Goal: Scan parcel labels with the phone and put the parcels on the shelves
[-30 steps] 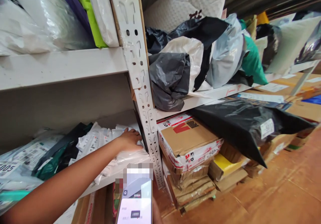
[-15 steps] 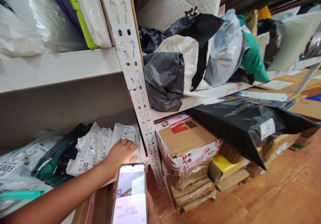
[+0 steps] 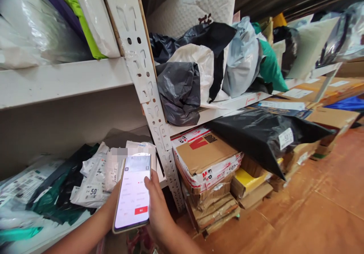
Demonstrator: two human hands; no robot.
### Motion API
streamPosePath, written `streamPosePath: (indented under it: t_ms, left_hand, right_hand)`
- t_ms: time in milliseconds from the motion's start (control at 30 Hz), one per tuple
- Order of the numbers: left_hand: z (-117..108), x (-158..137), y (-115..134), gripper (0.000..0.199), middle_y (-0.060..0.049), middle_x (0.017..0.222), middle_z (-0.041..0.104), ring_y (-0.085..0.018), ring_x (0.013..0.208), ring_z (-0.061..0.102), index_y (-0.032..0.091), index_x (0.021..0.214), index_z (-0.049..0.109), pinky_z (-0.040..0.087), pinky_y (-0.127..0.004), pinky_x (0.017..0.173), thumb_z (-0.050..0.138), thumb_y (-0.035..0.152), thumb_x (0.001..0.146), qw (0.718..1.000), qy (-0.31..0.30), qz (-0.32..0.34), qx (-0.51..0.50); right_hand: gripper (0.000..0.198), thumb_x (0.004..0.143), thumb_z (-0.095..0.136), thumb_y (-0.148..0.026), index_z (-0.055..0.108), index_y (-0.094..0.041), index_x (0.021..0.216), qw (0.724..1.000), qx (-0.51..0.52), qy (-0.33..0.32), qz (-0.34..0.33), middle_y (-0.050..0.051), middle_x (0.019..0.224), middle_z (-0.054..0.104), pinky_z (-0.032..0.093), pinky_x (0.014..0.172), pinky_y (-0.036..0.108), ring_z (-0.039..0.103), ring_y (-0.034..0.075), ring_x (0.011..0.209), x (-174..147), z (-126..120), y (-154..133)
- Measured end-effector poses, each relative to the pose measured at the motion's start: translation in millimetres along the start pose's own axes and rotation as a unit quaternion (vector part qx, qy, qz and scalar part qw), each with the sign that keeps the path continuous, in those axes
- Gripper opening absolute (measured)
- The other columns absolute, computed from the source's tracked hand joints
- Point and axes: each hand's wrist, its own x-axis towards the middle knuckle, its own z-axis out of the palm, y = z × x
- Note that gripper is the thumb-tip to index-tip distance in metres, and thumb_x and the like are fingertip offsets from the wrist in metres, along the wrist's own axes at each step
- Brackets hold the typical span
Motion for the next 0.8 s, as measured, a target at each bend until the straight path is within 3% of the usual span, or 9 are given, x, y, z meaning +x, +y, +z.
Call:
streamPosePath:
  t_ms: [67, 133, 233, 333, 567, 800]
  left_hand:
    - [0, -1, 5, 0.027, -0.003, 0.072, 0.062, -0.017, 0.067, 0.058, 0.021, 0.072, 0.051, 0.053, -0.036, 0.078, 0.045, 0.047, 0.073, 0.997, 0.008, -0.053, -0.057]
    - [-1, -2, 9, 0.028, -0.004, 0.076, 0.065, -0.016, 0.073, 0.061, 0.021, 0.075, 0.054, 0.051, -0.036, 0.088, 0.036, 0.043, 0.077, 0.995, 0.004, -0.089, -0.048]
    - [-1, -3, 11, 0.041, -0.006, 0.093, 0.069, -0.016, 0.088, 0.063, 0.018, 0.09, 0.06, 0.042, -0.035, 0.102, 0.024, 0.036, 0.084, 0.992, 0.009, -0.119, -0.028]
    - [1, -5, 12, 0.049, -0.007, 0.102, 0.068, -0.016, 0.092, 0.063, 0.016, 0.099, 0.062, 0.039, -0.035, 0.106, 0.017, 0.034, 0.088, 0.991, 0.009, -0.126, -0.032]
    - [-3, -5, 8, 0.044, -0.007, 0.091, 0.069, -0.019, 0.092, 0.064, 0.018, 0.096, 0.064, 0.047, -0.04, 0.099, 0.026, 0.037, 0.086, 0.998, -0.023, -0.054, 0.014]
    - [-11, 4, -7, 0.058, -0.01, 0.08, 0.068, -0.021, 0.084, 0.065, 0.015, 0.1, 0.064, 0.054, -0.043, 0.084, 0.014, 0.044, 0.091, 0.981, -0.053, 0.033, 0.184]
  right_hand:
    - [0.045, 0.072, 0.073, -0.052, 0.057, -0.027, 0.106, 1.0, 0.003, -0.003, -0.006, 0.003, 0.105, 0.073, 0.049, 0.086, 0.04, 0.065, 0.028, 0.105, 4, 3, 1]
    - [0.049, 0.069, 0.074, -0.055, 0.058, -0.026, 0.106, 1.0, 0.001, 0.003, -0.009, 0.003, 0.106, 0.073, 0.049, 0.088, 0.041, 0.064, 0.029, 0.107, 5, 5, 3]
    - [0.057, 0.066, 0.076, -0.057, 0.057, -0.026, 0.109, 1.0, -0.007, 0.017, -0.009, 0.005, 0.107, 0.073, 0.049, 0.089, 0.041, 0.063, 0.029, 0.11, 6, 7, 5]
    - [0.053, 0.069, 0.074, -0.058, 0.058, -0.026, 0.108, 1.0, -0.014, 0.015, -0.015, 0.004, 0.108, 0.073, 0.049, 0.089, 0.042, 0.062, 0.029, 0.111, 6, 7, 6]
    - [0.051, 0.072, 0.072, -0.057, 0.057, -0.027, 0.11, 1.0, -0.014, 0.006, -0.027, 0.003, 0.109, 0.072, 0.049, 0.089, 0.04, 0.063, 0.028, 0.11, 6, 5, 5]
    - [0.052, 0.072, 0.071, -0.057, 0.057, -0.027, 0.112, 0.999, -0.015, 0.001, -0.029, 0.004, 0.108, 0.072, 0.048, 0.09, 0.04, 0.062, 0.028, 0.111, 7, 4, 6]
